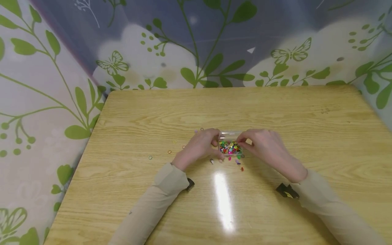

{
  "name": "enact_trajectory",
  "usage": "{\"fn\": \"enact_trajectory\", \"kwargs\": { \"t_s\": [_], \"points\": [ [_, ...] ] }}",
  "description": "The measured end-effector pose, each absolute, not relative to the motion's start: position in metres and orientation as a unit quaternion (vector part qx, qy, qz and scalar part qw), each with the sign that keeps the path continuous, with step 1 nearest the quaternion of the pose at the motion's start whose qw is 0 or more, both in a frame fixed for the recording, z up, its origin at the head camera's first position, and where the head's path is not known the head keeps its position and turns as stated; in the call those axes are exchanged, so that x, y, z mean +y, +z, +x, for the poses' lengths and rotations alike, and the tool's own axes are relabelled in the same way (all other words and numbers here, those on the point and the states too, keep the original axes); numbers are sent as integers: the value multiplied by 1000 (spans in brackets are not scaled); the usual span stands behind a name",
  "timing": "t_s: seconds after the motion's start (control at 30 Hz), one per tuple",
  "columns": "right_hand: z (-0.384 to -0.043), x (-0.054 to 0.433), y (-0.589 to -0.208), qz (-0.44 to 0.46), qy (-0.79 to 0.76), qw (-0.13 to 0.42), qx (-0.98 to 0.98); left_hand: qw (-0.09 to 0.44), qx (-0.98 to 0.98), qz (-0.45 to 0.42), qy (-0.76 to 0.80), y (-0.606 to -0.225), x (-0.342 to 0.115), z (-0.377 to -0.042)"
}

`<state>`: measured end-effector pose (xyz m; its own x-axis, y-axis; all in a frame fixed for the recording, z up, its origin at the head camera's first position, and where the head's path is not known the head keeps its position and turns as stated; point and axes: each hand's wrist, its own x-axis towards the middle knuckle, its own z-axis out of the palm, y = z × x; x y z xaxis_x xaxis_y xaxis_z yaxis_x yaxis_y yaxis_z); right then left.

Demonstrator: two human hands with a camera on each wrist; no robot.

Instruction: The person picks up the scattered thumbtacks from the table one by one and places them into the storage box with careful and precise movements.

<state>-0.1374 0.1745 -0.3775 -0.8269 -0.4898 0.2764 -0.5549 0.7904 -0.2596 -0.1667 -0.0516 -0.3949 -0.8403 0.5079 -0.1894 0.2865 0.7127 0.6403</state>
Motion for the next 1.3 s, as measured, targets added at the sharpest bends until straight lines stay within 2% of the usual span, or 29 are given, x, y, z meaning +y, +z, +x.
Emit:
{"fn": "enact_trajectory", "kwargs": {
  "t_s": [0.53, 0.83, 0.93, 1.17, 1.3],
  "points": [
    [-139, 178, -380, 288, 171, 100, -937, 180, 908, 214, 313, -393, -52, -165],
    [-136, 184, -380, 264, 178, 75, -945, 183, 906, 216, 315, -396, -52, -167],
    [-133, 189, -381, 257, 177, 55, -949, 182, 906, 221, 313, -395, -51, -167],
    [-132, 191, -382, 257, 156, -35, -953, 177, 908, 225, 305, -394, -53, -166],
    [-132, 185, -384, 244, 150, -54, -956, 177, 907, 227, 307, -395, -52, -166]
  ]
}}
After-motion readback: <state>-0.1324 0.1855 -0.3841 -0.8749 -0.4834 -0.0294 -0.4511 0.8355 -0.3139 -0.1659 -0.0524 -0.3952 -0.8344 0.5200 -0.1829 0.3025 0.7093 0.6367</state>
